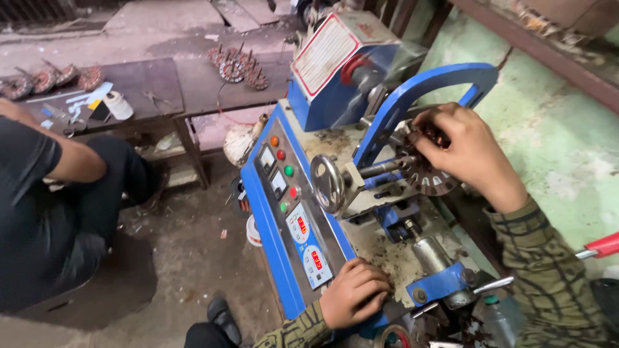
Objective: The person operates a blue motor stator winding machine, feeding copper wire into slots on a stator core mounted on the machine. They repeatedly press a pedal to advance the winding cycle, rotate the stator to align slots, and use a red-handled tool to adjust or secure the wire.
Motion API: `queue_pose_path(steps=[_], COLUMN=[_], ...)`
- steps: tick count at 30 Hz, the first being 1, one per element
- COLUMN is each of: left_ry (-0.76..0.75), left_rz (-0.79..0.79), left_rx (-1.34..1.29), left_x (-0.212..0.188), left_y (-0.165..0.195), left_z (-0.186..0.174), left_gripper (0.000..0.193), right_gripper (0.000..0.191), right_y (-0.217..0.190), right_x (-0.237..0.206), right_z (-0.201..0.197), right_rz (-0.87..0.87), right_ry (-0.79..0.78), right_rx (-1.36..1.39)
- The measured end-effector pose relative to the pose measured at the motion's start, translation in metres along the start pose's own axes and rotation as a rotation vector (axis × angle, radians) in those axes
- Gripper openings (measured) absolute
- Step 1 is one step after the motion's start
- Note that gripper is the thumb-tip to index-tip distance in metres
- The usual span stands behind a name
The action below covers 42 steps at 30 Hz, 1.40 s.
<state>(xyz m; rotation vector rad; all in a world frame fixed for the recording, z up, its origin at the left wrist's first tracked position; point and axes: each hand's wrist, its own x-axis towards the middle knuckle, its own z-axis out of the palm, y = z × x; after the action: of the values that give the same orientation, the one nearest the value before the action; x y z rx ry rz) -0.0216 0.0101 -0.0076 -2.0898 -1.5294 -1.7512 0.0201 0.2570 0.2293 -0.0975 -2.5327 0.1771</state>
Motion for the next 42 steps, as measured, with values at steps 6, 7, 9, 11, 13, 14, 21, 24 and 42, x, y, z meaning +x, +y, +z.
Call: queue_pose_path(steps=[6,7,9,11,13,14,21,24,42], left_ry=[-0.022,-0.025,-0.028,-0.026,-0.003,0.008,0.010,-0.003,-0.022], left_rz=[0.035,0.043,0.055,0.071,0.103,0.116,0.176,0.207,0.192], left_rx=[-0.022,-0.026,-0.034,-0.049,-0.039,-0.039,-0.027,-0.018,0.021], left_x=[0.003,0.003,0.004,0.006,0.007,0.007,0.006,0.006,0.001], left_y=[0.002,0.002,0.001,0.000,-0.003,-0.005,-0.022,-0.029,-0.031], left_z=[-0.003,-0.004,-0.006,-0.007,-0.005,-0.003,0.008,0.010,0.008], left_gripper=[0.015,0.015,0.015,0.016,0.017,0.017,0.020,0.021,0.021], right_gripper=[0.011,0.010,0.011,0.017,0.025,0.032,0.066,0.036,0.020], right_y=[0.006,0.008,0.013,0.018,0.021,0.023,0.009,-0.006,-0.055], right_x=[-0.055,-0.068,-0.094,-0.118,-0.139,-0.148,-0.199,-0.219,-0.240], right_z=[-0.029,-0.033,-0.036,-0.034,-0.026,-0.020,0.039,0.055,0.062], right_rz=[0.120,0.251,0.496,0.717,0.812,0.796,0.782,0.969,0.748], right_ry=[0.737,0.813,0.836,0.721,0.678,0.702,1.042,0.986,1.038], right_rx=[-0.458,-0.486,-0.671,-0.998,-1.049,-0.940,-0.148,0.620,0.581])
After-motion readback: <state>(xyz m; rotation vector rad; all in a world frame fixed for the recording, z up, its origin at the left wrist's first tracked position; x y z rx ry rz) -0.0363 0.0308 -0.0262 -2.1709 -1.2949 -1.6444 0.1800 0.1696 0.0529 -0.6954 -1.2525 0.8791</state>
